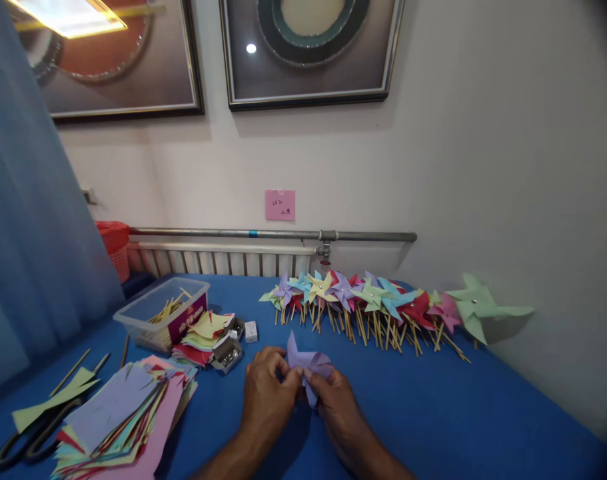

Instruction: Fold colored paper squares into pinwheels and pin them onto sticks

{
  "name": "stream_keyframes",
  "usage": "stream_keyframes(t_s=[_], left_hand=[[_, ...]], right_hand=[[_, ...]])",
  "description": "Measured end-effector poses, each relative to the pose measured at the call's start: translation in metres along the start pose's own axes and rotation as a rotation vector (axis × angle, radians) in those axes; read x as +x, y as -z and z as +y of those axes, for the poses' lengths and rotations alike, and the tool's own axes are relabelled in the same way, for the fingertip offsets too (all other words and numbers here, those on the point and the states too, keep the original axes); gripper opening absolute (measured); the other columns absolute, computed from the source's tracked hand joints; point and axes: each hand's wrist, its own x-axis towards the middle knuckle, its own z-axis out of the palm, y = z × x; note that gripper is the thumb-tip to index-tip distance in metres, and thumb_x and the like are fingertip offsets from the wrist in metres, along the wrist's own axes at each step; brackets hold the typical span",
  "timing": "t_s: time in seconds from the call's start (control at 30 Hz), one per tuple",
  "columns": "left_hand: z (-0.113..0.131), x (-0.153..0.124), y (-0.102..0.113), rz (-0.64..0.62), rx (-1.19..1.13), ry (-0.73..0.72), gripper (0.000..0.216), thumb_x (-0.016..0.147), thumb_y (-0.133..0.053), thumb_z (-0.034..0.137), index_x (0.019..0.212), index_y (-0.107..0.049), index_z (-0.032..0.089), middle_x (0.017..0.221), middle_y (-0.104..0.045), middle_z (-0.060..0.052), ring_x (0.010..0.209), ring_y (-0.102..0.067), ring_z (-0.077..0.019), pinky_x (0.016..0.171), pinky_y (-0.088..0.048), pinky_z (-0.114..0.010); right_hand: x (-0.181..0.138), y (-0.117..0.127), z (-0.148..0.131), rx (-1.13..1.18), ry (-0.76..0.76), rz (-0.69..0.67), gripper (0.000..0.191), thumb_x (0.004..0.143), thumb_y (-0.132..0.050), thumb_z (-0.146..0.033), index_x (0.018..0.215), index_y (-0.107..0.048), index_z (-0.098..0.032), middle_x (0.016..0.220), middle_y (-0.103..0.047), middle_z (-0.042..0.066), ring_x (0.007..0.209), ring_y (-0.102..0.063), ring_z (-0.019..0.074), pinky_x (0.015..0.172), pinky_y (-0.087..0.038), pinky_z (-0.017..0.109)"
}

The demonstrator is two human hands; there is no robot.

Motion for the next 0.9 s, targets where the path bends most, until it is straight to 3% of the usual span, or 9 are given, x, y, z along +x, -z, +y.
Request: stream_keyframes(t_s=[0.13,0.27,0.47,0.63,0.8,0.9], left_hand=[[0.001,0.002,0.001,-0.003,-0.056,0.066,0.024,0.076,-0.068,0.027,0.058,-0.051,0.023,0.092,-0.074,-0.006,0.098,-0.068,-0.026,0.087,-0.048,-0.035],[0.001,0.005,0.002,-0.085,-0.185,0.226,0.013,0.073,-0.07,0.033,0.072,-0.065,0.02,0.076,-0.072,-0.003,0.076,-0.067,-0.0214,0.073,-0.049,-0.03],[-0.004,0.009,-0.004,-0.294,-0.566,0.408,0.031,0.062,-0.078,0.046,0.06,-0.063,0.018,0.051,-0.064,-0.003,0.052,-0.062,-0.0193,0.058,-0.046,-0.029],[-0.009,0.012,-0.006,-0.309,-0.669,0.478,0.035,0.053,-0.084,0.044,0.059,-0.064,0.017,0.048,-0.064,-0.004,0.046,-0.06,-0.0175,0.053,-0.043,-0.027],[-0.009,0.013,-0.005,-0.249,-0.592,0.461,0.026,0.052,-0.08,0.035,0.058,-0.065,0.016,0.053,-0.065,-0.002,0.048,-0.055,-0.0137,0.051,-0.038,-0.024],[-0.006,0.013,-0.003,-0.245,-0.574,0.452,0.021,0.052,-0.075,0.033,0.057,-0.065,0.016,0.054,-0.064,-0.002,0.049,-0.053,-0.0133,0.051,-0.037,-0.024]], right_hand=[[-0.001,-0.004,-0.008,0.045,-0.036,-0.013,0.041,0.079,-0.079,-0.058,0.092,-0.073,-0.02,0.072,-0.068,0.0,0.065,-0.057,0.0165,0.066,-0.044,0.028],[0.001,-0.002,-0.007,-0.014,-0.043,0.007,0.04,0.078,-0.078,-0.057,0.085,-0.07,-0.019,0.065,-0.062,-0.002,0.06,-0.052,0.0148,0.061,-0.04,0.027],[0.0,0.002,-0.004,-0.129,-0.051,0.019,0.039,0.079,-0.074,-0.057,0.078,-0.069,-0.018,0.059,-0.059,-0.002,0.053,-0.045,0.0122,0.054,-0.032,0.026],[0.002,0.002,-0.005,-0.153,-0.05,0.019,0.041,0.076,-0.075,-0.059,0.072,-0.067,-0.019,0.058,-0.061,-0.002,0.053,-0.046,0.0125,0.054,-0.033,0.026],[0.002,-0.002,-0.01,-0.133,-0.099,0.043,0.043,0.067,-0.081,-0.058,0.076,-0.069,-0.018,0.058,-0.062,-0.002,0.052,-0.05,0.0132,0.053,-0.035,0.026],[0.001,-0.002,-0.012,-0.146,-0.09,0.06,0.038,0.069,-0.08,-0.055,0.078,-0.07,-0.019,0.06,-0.063,-0.002,0.052,-0.051,0.0134,0.052,-0.036,0.026]])
